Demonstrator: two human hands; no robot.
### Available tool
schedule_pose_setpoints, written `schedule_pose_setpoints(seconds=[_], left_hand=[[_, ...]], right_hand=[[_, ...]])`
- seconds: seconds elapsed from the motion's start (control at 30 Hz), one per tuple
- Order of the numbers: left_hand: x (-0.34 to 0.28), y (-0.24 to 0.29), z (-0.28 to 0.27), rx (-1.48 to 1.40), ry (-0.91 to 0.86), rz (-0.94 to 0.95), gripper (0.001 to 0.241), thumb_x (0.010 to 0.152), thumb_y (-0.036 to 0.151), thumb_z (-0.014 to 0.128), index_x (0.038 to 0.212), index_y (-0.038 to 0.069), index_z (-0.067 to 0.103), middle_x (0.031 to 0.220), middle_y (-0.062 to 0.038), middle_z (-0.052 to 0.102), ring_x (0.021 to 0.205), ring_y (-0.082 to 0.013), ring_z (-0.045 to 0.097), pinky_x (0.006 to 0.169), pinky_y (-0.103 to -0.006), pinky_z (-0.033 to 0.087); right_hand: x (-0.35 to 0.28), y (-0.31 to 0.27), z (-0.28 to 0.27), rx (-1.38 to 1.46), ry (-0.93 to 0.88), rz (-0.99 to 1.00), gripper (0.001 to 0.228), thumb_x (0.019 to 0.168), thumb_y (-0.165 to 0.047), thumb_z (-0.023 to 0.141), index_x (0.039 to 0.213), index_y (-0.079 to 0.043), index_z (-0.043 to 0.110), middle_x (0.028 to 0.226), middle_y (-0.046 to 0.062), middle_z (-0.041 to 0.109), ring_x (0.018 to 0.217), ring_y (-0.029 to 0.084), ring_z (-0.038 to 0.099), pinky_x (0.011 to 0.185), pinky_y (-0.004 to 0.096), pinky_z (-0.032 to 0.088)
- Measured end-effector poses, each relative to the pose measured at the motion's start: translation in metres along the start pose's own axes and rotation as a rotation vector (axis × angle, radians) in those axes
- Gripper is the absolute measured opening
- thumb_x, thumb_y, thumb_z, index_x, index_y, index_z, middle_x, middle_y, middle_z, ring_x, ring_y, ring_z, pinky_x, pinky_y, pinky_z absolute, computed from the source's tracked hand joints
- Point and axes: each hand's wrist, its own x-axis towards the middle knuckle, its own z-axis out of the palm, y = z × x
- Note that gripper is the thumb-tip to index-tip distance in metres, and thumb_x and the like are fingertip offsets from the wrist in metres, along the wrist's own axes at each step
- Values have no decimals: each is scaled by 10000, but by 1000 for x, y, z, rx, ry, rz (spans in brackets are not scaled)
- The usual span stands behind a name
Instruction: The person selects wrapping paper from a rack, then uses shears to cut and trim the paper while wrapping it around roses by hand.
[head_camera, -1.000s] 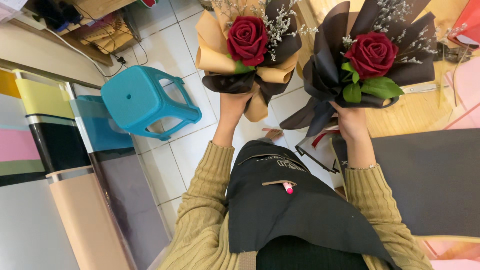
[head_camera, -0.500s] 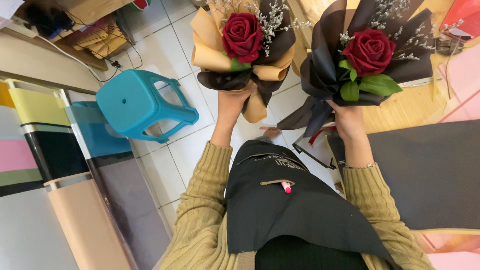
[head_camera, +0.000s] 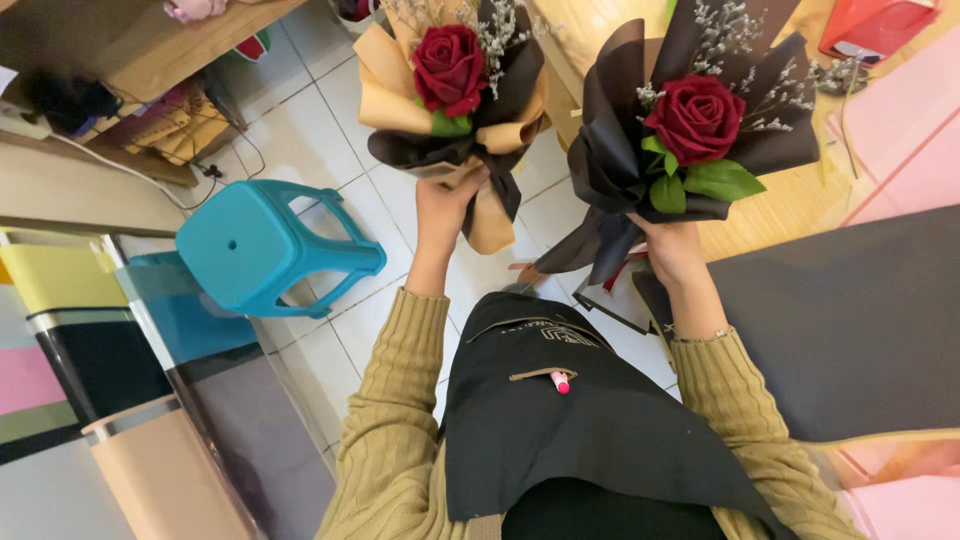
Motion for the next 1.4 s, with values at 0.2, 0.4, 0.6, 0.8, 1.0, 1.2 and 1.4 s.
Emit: schedule_pose_setpoints(seconds=[0.2, 0.4, 0.6, 0.8, 1.0, 1.2, 1.4], left_hand=[[48, 72, 50, 361, -150, -28, 680, 750, 537, 896, 1192, 51, 723, 1109, -209, 744, 1121, -428, 690, 977, -546, 530], [110, 89, 137, 893, -400, -83, 564, 734, 668, 578, 1025, 209, 726, 1091, -44, 761, 1101, -327, 656, 951, -453, 365], [135, 71, 186, 994, -524, 3, 560, 803, 662, 655, 1053, 162, 694, 1176, -110, 702, 1177, -347, 585, 1028, -509, 323], [111, 75, 170, 1275, 16, 409, 708, 872, 739, 686, 1323, 195, 660, 1533, -77, 391, 1392, -289, 389, 1172, -671, 273], [32, 61, 70, 471, -599, 350, 245, 965, 460, 733, 1127, 279, 762, 1002, 30, 784, 1006, -180, 741, 909, -387, 557], [-53, 31, 4, 483, -860, 55, 265, 866, 271, 783, 1096, 139, 777, 1019, -131, 785, 1013, -320, 743, 917, -423, 567], [-98, -37, 8, 208, -495, 121, 210, 838, 166, 833, 1042, 170, 786, 1068, -33, 763, 1019, -253, 728, 892, -349, 578]], right_hand=[[-12, -8, -3, -18, 50, -5, 645, 866, 153, 717, 1452, -55, 545, 1397, 96, 608, 1326, 247, 581, 1197, 481, 437], [-24, -34, -3, -10, 83, 41, 590, 884, 20, 722, 1426, -23, 491, 1496, 123, 538, 1390, 240, 519, 1247, 403, 415], [-37, -49, -2, 14, 146, 12, 595, 898, 7, 713, 1442, -29, 474, 1508, 124, 527, 1405, 243, 507, 1256, 407, 401], [-41, -55, 4, 37, 158, -3, 599, 912, -7, 704, 1458, -34, 458, 1520, 125, 517, 1420, 247, 495, 1266, 410, 388], [-28, -37, -2, 83, 253, -55, 561, 963, 50, 682, 1482, -91, 521, 1383, 59, 610, 1303, 224, 602, 1117, 472, 527], [-20, -54, 25, 143, 250, -59, 485, 1005, 6, 675, 1452, -114, 528, 1364, 47, 637, 1285, 243, 641, 1113, 505, 559], [-22, -51, 62, 170, 214, -42, 501, 975, -3, 714, 1431, -133, 551, 1346, 15, 640, 1278, 173, 625, 1161, 417, 532]])
